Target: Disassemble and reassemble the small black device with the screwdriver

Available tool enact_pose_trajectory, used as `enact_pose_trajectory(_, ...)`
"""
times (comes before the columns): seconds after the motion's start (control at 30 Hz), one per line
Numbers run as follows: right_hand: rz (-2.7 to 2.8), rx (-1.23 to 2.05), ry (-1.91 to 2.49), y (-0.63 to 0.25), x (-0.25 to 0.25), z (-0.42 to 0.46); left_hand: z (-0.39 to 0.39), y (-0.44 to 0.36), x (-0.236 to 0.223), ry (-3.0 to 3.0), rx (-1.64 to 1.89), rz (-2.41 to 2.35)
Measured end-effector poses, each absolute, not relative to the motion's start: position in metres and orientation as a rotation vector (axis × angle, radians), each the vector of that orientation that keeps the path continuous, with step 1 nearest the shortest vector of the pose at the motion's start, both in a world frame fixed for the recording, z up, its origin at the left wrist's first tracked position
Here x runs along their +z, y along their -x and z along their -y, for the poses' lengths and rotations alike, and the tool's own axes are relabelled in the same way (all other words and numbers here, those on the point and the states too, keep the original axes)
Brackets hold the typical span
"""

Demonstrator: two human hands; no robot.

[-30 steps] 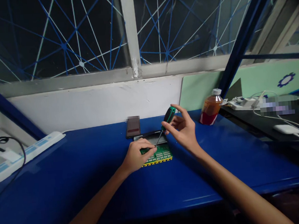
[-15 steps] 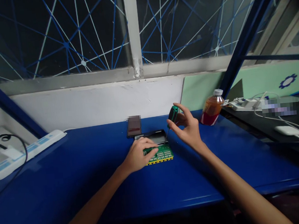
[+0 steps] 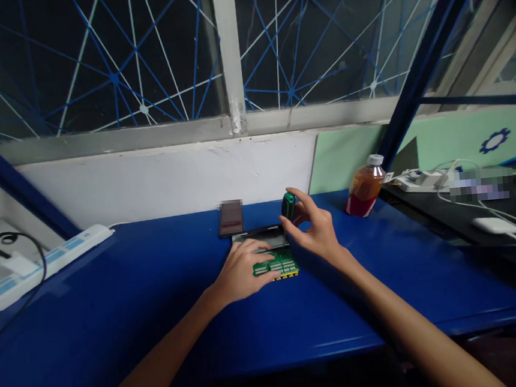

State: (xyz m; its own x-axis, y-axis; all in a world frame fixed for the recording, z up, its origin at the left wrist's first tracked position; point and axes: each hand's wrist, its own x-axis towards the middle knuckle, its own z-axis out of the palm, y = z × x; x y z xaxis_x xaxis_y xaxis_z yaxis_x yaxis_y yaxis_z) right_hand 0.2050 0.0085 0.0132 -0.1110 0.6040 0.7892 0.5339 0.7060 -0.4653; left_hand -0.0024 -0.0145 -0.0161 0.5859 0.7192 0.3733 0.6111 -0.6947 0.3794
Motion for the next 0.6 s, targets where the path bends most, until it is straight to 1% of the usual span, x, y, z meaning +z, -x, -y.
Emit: enact_pose_trajectory(0.6,1.808,0.015,0.848,-0.2048,0.0141,-0.0056,0.015,0.0028,-0.0163,-2.617,0.741,-1.118)
